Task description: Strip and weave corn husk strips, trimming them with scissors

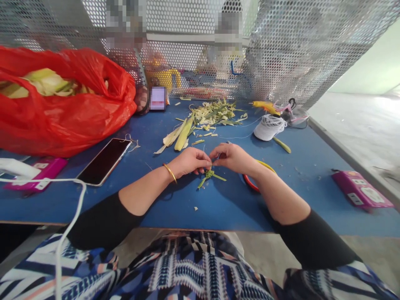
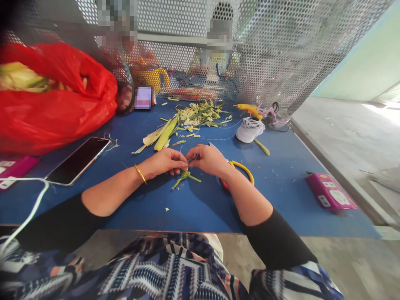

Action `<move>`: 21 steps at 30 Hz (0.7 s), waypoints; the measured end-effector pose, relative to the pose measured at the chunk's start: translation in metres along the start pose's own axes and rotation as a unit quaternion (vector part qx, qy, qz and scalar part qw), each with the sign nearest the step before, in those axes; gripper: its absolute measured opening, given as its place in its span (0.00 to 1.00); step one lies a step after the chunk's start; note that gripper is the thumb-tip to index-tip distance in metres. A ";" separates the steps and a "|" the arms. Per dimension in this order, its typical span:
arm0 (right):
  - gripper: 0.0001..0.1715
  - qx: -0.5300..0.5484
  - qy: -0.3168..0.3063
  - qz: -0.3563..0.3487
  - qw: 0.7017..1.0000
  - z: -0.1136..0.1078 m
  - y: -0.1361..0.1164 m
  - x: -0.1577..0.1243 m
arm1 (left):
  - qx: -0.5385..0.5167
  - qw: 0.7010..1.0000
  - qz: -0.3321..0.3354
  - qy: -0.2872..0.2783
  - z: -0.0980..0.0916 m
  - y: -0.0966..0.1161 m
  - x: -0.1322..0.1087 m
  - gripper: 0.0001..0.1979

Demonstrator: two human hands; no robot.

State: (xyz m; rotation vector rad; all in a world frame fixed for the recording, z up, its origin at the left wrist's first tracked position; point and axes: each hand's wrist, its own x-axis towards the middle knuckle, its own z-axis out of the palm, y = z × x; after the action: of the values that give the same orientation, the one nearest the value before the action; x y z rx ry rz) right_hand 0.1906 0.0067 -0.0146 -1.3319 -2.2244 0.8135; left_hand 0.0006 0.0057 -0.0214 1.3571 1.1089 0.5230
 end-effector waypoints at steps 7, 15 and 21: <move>0.12 -0.018 -0.022 -0.007 1.000 -0.001 0.002 0.001 | -0.026 1.000 -0.006 -0.005 -0.003 -0.001 0.001 0.06; 0.07 -0.006 0.004 0.020 1.000 0.006 0.006 0.004 | -0.033 0.999 -0.002 0.001 -0.004 -0.001 0.002 0.10; 0.06 -0.061 0.035 -0.017 0.997 0.004 0.002 0.002 | -0.053 0.998 -0.010 0.018 -0.001 0.002 0.000 0.07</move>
State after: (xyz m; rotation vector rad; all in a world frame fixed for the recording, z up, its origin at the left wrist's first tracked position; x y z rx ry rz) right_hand 0.1886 0.0083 -0.0187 -1.3523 -2.2665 0.6172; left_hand -0.0001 0.0068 -0.0197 1.2486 1.1075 0.5846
